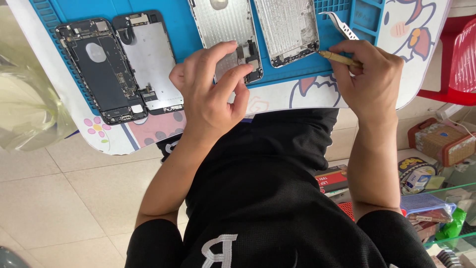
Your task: Disassembling and inspecting the internal components of a mobile phone.
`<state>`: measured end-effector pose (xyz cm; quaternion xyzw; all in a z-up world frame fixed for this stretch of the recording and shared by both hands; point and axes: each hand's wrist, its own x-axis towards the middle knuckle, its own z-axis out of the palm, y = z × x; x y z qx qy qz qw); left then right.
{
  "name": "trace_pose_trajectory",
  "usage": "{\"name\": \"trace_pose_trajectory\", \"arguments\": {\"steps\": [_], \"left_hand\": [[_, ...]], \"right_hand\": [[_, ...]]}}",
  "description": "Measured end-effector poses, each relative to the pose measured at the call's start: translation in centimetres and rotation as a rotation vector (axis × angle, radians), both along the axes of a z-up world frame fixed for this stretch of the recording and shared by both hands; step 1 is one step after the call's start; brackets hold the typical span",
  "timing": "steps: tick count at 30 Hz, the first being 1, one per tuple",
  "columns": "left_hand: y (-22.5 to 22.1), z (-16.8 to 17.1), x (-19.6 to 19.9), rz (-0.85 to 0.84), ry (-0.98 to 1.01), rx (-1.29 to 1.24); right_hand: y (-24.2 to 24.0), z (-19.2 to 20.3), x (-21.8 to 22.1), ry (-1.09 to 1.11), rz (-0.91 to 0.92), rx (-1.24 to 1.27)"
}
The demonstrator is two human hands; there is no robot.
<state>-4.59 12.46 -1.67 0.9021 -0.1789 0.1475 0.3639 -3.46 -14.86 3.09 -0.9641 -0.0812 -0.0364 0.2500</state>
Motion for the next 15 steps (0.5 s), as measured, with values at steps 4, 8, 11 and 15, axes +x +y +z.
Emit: {"name": "trace_pose_trajectory", "arguments": {"steps": [4,8,11,15], "left_hand": [[-0.1,-0.1,0.1,-0.009,0.005,0.002],[-0.1,0.1,0.2,-0.016,0.014,0.001],[-0.2,0.3,0.3,0.003,0.017,0.005],[-0.1,0.6,0.2,-0.003,0.054,0.005]], "right_hand": [[-2.6,-3.2,-1.7,0.048,0.025,-0.041],[-1.9,-3.0,-1.6,0.036,0.030,-0.086],[-0.7,-2.4,-1.6,0.041,-0.008,-0.046],[2.5,-1.5,-1.3,0.136,0.041,0.279]]}}
